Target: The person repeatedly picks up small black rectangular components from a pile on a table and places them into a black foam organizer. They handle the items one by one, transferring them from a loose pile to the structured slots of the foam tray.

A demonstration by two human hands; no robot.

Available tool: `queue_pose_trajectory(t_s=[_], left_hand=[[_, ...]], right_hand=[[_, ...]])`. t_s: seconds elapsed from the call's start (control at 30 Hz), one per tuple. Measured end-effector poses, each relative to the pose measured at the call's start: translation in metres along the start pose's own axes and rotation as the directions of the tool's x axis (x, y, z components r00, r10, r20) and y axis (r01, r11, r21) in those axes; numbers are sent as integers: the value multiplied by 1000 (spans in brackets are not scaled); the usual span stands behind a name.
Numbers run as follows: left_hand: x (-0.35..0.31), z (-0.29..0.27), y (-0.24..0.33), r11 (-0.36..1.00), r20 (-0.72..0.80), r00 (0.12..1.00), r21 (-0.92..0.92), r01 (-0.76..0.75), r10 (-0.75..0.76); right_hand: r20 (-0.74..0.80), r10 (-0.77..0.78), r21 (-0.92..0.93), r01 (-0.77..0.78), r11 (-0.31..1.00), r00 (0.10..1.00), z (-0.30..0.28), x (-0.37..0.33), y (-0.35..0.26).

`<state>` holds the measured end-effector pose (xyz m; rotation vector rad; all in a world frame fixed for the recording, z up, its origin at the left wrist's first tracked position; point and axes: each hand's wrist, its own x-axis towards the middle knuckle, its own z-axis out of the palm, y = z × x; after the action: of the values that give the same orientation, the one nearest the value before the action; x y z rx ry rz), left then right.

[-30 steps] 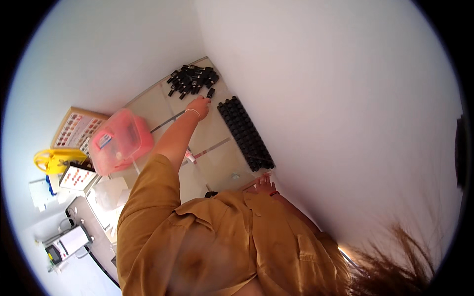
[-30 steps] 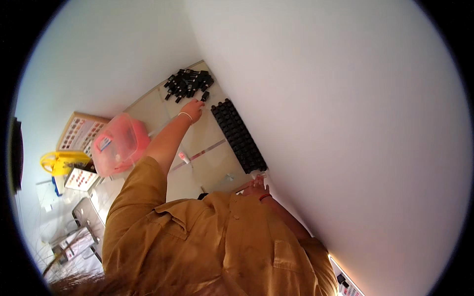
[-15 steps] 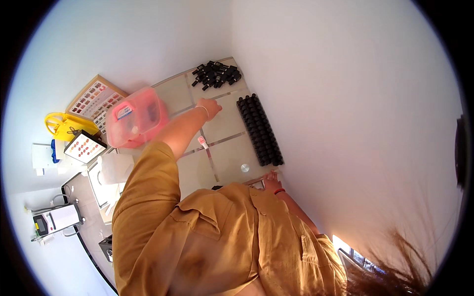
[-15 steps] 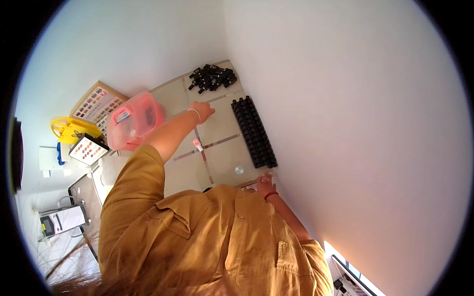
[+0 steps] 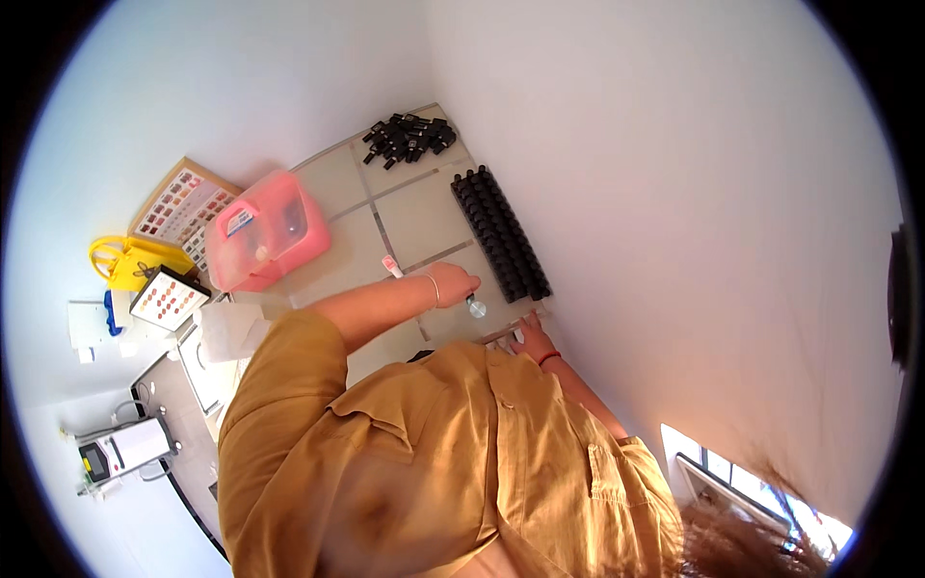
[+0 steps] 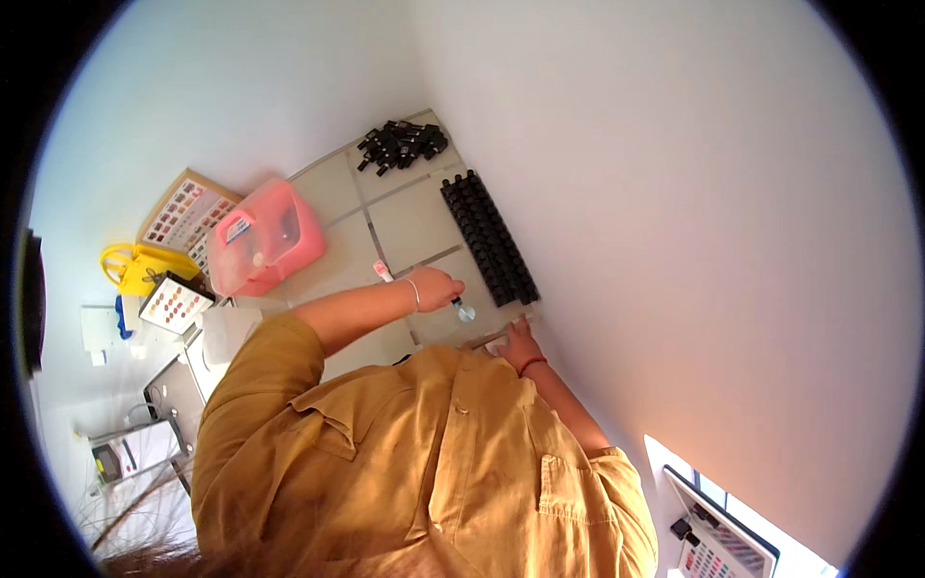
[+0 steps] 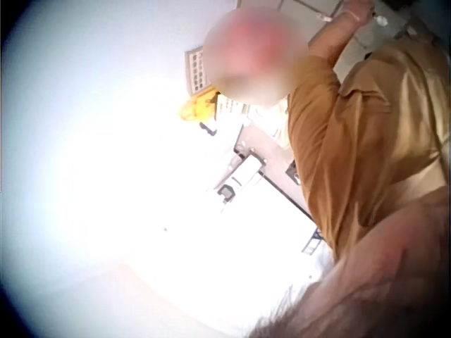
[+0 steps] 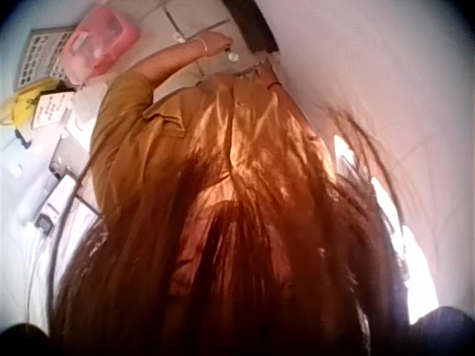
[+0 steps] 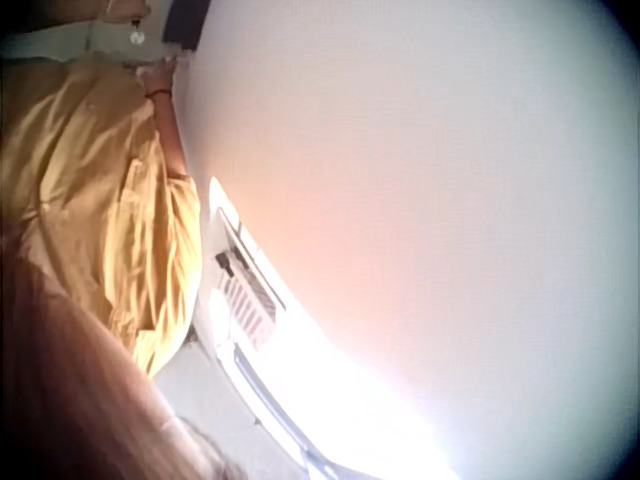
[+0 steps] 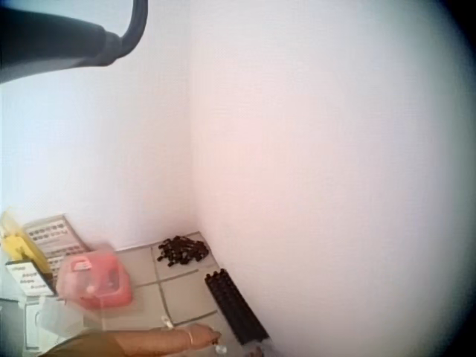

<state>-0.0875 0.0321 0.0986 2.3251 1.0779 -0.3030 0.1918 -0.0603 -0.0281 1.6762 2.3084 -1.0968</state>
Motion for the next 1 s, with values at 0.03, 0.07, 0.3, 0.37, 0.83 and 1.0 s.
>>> queue_pose_trajectory(t_s=[0.03,0.07,0.3,0.37,0.83,1.0], left_hand=[[3,10,6,1000,-33,999,-30,-2,1],[7,20,11,998,-66,998,-61,-4,0],[28,47,46,985,-120,993,-169,-23,2],[33,55,49,975,-144,989,-215,-55,24],[45,72,38,829,-249,965,-521,-203,79],[46,86,20,696,-262,965,-693,-190,2]], right_hand=[[0,7,78,-7,997,1000,-4,-3,-4],[0,13,157,-13,988,1000,-8,-4,-10],[-37,-49,311,59,949,998,-11,-16,-20],[-36,-66,338,74,938,997,-17,-21,-28],[82,-14,646,-42,762,997,-36,-26,-49],[-9,-81,625,69,778,997,-2,-6,-24]])
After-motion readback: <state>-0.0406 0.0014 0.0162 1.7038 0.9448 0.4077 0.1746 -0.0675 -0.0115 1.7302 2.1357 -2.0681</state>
